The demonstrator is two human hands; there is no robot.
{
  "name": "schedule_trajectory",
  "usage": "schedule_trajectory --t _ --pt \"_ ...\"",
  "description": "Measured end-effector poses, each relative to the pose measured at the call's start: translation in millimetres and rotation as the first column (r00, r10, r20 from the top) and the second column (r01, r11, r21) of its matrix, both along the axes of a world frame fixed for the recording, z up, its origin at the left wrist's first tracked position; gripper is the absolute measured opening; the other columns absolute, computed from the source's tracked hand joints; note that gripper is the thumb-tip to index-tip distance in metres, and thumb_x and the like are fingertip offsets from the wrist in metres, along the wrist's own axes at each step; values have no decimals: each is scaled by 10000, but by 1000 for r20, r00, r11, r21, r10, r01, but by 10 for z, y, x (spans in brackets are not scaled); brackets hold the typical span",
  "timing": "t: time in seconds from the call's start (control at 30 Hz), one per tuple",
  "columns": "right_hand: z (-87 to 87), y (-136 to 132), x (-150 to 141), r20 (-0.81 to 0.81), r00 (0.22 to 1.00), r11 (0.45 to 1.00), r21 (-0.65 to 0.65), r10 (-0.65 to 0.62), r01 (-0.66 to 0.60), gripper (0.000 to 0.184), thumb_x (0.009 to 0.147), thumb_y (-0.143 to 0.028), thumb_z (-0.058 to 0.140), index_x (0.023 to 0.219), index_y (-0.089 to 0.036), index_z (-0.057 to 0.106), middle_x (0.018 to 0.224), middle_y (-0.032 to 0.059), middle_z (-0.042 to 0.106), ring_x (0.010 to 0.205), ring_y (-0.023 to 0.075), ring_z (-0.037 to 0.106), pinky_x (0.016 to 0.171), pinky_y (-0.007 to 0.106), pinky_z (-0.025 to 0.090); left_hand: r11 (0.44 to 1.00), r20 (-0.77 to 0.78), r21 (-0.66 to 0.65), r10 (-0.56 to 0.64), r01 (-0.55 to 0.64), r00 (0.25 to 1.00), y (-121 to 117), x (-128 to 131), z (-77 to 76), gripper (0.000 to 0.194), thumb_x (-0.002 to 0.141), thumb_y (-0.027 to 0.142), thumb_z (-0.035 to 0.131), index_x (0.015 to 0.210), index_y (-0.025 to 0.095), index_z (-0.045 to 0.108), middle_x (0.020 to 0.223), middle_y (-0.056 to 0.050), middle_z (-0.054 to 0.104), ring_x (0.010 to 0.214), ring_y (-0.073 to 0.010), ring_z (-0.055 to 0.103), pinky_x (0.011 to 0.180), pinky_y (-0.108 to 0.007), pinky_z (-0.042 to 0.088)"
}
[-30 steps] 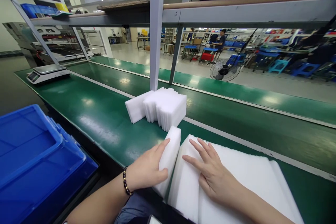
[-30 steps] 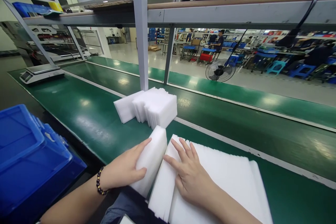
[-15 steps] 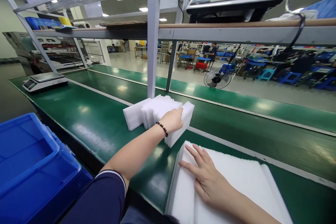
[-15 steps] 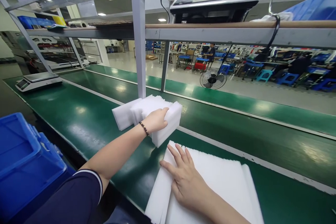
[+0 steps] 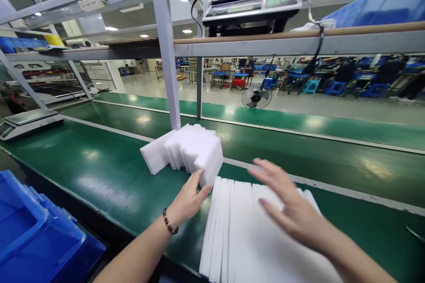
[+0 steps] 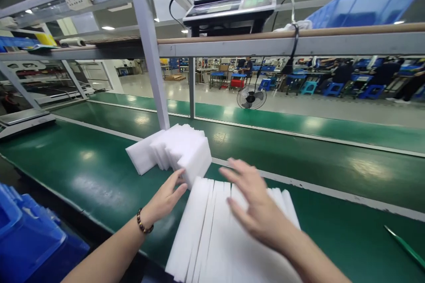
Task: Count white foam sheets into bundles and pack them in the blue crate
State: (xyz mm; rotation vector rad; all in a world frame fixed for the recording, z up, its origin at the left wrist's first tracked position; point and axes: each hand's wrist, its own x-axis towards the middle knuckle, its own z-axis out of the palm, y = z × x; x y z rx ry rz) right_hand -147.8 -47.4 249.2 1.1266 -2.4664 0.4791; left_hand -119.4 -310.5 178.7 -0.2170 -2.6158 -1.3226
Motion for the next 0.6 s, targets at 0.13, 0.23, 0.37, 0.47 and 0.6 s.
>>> schedule_trajectory --t 0.13,0.23,0.37,0.47,0.6 --pt "-50 902 -165 214 761 715 -259 -613 649 482 860 -479 307 1234 -202 435 1341 129 370 1212 280 366 960 411 337 937 356 350 -154 22 922 -28 194 -304 624 847 569 290 1307 148 293 1155 -132 509 870 -191 550 550 -255 491" --pt "-456 1224 -46 723 417 581 -28 -550 813 611 835 -588 210 1100 -131 517 1068 200 576 787 268 609 643 405 480 897 422 438 -267 63 867 84 244 -356 584 838 594 279 1220 177 426 1006 -74 583 819 -175 543 494 -210 448" --pt "-815 1107 329 819 547 766 -238 -172 598 650 813 -640 268 891 -96 615 956 157 631 856 262 582 761 401 447 884 501 467 -290 28 815 309 192 -400 634 757 687 326 1167 233 490 1095 -53 594 909 -231 560 581 -300 500" --pt "-703 1084 607 756 635 715 -356 -160 602 618 784 -656 353 1020 -138 594 1023 105 614 929 246 554 822 377 420 919 594 380 -159 -102 788 452 21 -420 795 586 788 394 1170 259 501 1048 -49 642 963 -325 566 632 -421 517" --pt "-428 1257 1061 535 844 619 -652 -32 437 740 740 -719 348 1255 -191 406 1142 96 536 1011 242 501 869 364 382 944 505 318 -84 -94 859 531 -109 -323 857 402 822 405 1160 429 476 970 65 687 1046 -384 526 736 -522 492"
